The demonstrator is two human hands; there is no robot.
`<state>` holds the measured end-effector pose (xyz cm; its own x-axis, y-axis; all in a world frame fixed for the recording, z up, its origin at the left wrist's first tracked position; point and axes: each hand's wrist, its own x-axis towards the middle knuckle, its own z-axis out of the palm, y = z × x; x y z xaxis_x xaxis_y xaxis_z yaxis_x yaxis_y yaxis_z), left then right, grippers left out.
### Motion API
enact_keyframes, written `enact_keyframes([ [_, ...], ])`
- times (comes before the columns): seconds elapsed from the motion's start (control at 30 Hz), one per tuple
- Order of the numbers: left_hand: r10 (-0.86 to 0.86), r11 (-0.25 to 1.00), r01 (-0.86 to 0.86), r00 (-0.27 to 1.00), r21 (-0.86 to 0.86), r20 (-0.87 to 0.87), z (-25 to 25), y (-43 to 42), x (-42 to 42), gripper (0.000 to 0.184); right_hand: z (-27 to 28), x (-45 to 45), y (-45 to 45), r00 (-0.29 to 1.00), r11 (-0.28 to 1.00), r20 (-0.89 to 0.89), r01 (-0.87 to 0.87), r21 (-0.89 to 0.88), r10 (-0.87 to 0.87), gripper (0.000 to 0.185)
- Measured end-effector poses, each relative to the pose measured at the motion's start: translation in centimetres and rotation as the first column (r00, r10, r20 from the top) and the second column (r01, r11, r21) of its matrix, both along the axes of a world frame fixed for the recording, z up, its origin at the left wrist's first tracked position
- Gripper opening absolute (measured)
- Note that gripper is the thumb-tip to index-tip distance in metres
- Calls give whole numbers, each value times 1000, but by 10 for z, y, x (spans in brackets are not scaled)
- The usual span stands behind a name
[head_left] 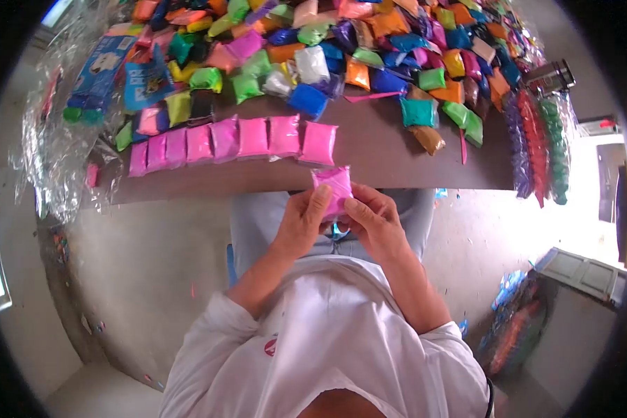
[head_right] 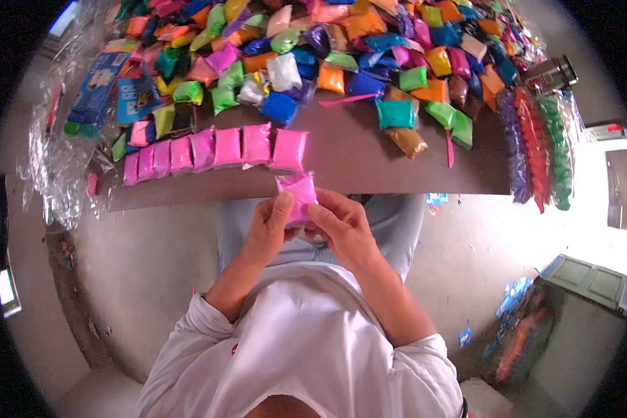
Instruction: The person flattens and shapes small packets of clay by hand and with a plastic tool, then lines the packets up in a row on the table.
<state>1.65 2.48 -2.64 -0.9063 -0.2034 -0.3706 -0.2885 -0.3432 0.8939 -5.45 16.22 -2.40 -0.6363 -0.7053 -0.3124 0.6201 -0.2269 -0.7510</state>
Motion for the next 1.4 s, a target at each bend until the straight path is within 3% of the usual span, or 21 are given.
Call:
enact_keyframes([
  [0.2,48,999,-48,999,25,-16,-5,-1,-2,48,1,3,1,980,992,197,31,-120,-6,38],
  [0.33,52,998,-53,998,38,31,-1,2,-3,49,-4,9,5,990,992,139,35,-118,-18,38],
  [0.4,49,998,-50,998,33,44,-1,3,-3,50,1,14,4,963,971,-264,110,213,-51,34],
  [0.43,53,998,-54,998,25,40,-4,5,-4,50,-3,16,3,962,973,-267,107,205,-50,34],
  [0.5,58,997,-61,995,36,80,-9,11,-3,48,-13,21,0,823,896,-541,358,261,-171,30],
  [0.53,61,997,-64,995,33,78,-8,11,-3,48,-12,19,1,823,899,-542,356,257,-171,30],
  [0.6,16,999,-18,997,36,72,-6,13,-2,48,-2,12,7,656,850,-755,388,357,18,30],
  [0.7,-42,999,43,999,30,-28,-20,15,-2,49,5,-5,6,554,782,-832,532,326,-30,30],
  [0.73,-44,998,45,998,34,-35,-20,15,-2,49,6,-13,6,549,779,-835,535,325,-28,30],
  [0.8,-123,992,123,992,-36,0,-18,14,0,49,5,-31,5,666,756,-737,542,367,-120,30],
  [0.83,-126,991,126,992,-34,-7,-20,14,2,49,1,-38,6,711,757,-700,496,425,-73,31],
  [1.0,-144,980,160,981,-118,133,-45,12,13,50,7,-50,-9,650,656,-754,527,541,99,39],
  [1.07,-122,978,139,986,-153,113,-62,10,17,51,12,-52,-11,552,566,-774,547,617,311,37],
  [1.2,-64,949,96,991,-300,113,-93,-2,26,51,17,-46,-3,593,440,-765,634,636,251,31],
  [1.27,-47,958,90,986,-273,160,-94,-7,27,51,12,-42,8,423,526,-881,711,467,210,19],
  [1.4,-57,974,111,964,-197,258,-104,-7,19,51,6,-36,16,280,520,-927,769,373,250,13],
])
